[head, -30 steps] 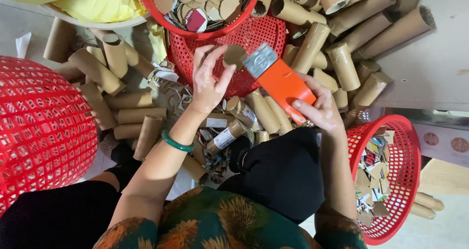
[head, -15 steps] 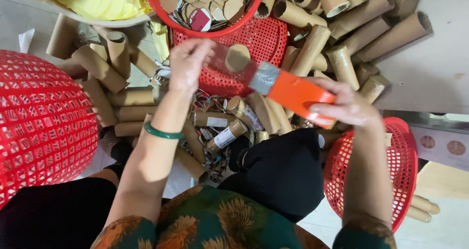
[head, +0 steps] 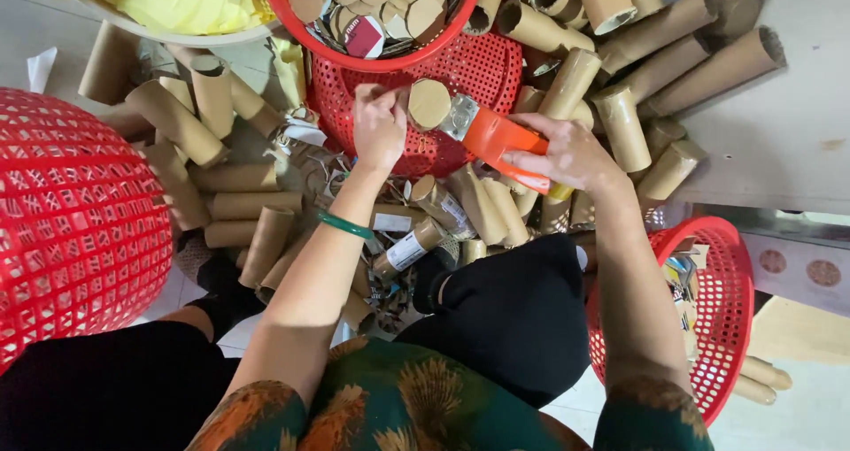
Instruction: The recorder uses a tape dispenser to seal the ends of cardboard tubes with circular cardboard cutouts.
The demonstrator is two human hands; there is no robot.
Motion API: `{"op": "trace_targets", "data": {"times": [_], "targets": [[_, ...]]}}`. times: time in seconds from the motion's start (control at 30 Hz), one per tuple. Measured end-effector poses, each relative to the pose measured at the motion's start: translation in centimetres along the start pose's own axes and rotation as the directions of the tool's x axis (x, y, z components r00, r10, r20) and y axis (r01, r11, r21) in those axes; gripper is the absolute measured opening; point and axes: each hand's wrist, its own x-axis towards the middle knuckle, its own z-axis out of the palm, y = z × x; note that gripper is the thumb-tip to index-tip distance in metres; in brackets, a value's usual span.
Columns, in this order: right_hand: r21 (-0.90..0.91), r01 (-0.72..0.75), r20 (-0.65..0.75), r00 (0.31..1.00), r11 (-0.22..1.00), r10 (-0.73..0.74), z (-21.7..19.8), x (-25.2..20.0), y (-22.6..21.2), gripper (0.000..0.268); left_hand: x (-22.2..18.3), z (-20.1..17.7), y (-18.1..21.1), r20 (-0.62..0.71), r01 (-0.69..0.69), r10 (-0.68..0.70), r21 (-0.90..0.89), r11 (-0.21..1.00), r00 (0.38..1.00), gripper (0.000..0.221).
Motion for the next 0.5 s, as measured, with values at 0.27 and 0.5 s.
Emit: {"op": "trace_targets", "data": {"times": [0.27, 0.5], "targets": [[-0.032, -0.022, 0.007, 1.0, 0.999, 0.022, 0.0, -0.5, -0.5, 0.075, -3.7, 0.4, 4.8, -0.028, -0.004, -0.009, -0.428, 0.904, 1.0, 0.057], [-0.422, -0.058, -0.125, 0.992, 0.905, 0.006, 1.2, -2.2, -3.6, 0.081, -3.9, 3.6, 4.4, -0.035, -0.005, -0.015, -0.511, 0.86, 0.999, 0.073]]}}
